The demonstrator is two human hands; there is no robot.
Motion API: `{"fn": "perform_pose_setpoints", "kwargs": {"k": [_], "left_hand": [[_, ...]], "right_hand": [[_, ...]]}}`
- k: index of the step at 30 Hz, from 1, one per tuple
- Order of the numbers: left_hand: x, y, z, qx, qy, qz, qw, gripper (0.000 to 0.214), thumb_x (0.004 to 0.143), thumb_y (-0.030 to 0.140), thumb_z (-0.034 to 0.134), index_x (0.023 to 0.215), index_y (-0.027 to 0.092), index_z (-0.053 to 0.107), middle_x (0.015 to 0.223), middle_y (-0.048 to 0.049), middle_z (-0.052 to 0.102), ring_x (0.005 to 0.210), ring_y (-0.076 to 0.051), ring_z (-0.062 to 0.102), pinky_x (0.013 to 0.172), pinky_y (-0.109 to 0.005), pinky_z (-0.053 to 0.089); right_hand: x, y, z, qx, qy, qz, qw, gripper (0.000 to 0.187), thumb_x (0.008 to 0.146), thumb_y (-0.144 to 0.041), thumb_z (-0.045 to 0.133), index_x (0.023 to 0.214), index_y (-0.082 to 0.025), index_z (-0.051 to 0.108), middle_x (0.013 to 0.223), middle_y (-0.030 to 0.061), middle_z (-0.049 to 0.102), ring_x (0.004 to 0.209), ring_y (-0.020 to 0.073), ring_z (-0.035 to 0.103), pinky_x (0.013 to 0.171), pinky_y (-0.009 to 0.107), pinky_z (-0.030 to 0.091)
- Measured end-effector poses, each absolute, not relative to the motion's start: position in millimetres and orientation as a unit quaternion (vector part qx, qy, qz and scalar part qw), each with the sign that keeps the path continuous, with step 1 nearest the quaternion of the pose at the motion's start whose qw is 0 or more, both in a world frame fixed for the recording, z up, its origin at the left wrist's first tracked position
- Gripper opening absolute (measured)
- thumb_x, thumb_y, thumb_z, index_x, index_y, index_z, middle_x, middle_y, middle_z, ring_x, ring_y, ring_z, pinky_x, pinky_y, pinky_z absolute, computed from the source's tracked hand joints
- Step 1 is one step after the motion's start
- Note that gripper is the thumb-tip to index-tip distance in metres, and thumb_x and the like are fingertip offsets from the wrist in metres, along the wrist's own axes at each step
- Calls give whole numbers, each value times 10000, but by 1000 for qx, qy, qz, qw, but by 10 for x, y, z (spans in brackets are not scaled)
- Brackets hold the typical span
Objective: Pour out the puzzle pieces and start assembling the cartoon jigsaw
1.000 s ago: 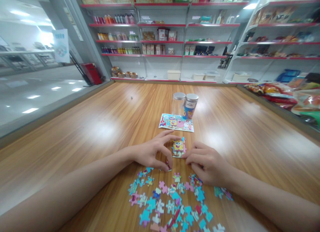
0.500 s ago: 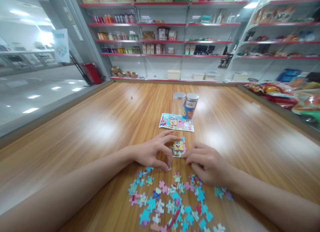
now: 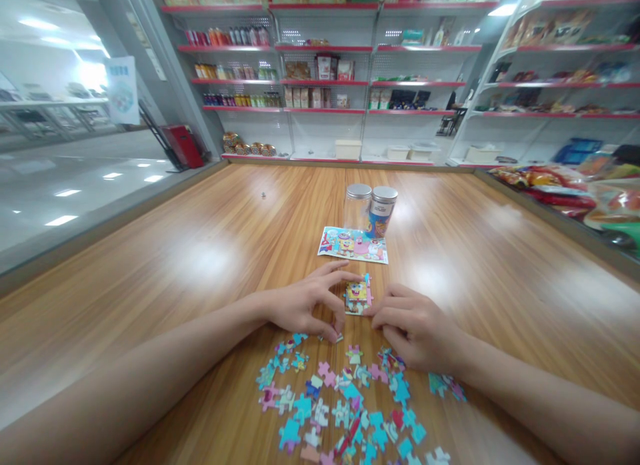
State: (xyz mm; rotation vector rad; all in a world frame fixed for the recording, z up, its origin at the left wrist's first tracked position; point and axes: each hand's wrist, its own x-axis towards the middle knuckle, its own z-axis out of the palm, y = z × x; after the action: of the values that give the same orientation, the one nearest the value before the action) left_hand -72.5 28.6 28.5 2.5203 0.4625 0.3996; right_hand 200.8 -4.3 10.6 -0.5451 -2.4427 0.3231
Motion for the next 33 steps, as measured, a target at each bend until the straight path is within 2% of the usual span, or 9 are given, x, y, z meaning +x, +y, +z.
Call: {"fn": "perform_pose_setpoints", "kwargs": {"k": [7,11,15,22,26,33], "left_hand": [[-739,290,282,935,186,132,270,131,768,354,835,856,269,787,1598,-1,361,1539,-349,141,1270,-578,110],[-752,293,261,936,190,123,270,63,792,252,800,851,272,794,1619,17,322,1543,-361,110,1257,-606,130],[-759,292,267,932,188,133,280,140,793,150,751,846,271,796,1614,26,333,1546,-363,100,1254,-609,152],[-801,340,315,892,209,187,355,140,891,273,696,1021,226,717,1585,-68,385,1496,-299,290,1247,-545,214],[-773,322,278,905,206,181,325,145,837,302,765,930,208,706,1550,-75,425,1489,-299,289,1244,-525,215],[-714,279,225,925,196,184,268,171,846,349,753,868,195,680,1477,-110,496,1445,-318,354,1203,-501,289]], "right_hand": [[2009,-46,115,-205,-922,121,305,218,834,-6,526,813,-179,658,918,58,748,764,187,550,674,337,464],[2005,-51,115,-206,-923,120,301,223,826,-2,523,814,-180,658,912,59,747,769,188,555,672,335,468],[2005,-53,124,-207,-924,118,300,221,830,-5,522,802,-181,653,903,57,746,761,186,551,667,333,462],[2011,-52,120,-208,-922,117,304,219,831,-13,521,811,-181,661,884,55,744,750,187,540,657,332,450],[2008,-49,116,-205,-923,111,307,223,828,-8,523,803,-186,656,895,52,749,733,182,537,648,329,446],[2008,-44,105,-208,-921,111,311,219,827,-10,535,797,-189,656,911,60,747,754,187,557,661,328,464]]}}
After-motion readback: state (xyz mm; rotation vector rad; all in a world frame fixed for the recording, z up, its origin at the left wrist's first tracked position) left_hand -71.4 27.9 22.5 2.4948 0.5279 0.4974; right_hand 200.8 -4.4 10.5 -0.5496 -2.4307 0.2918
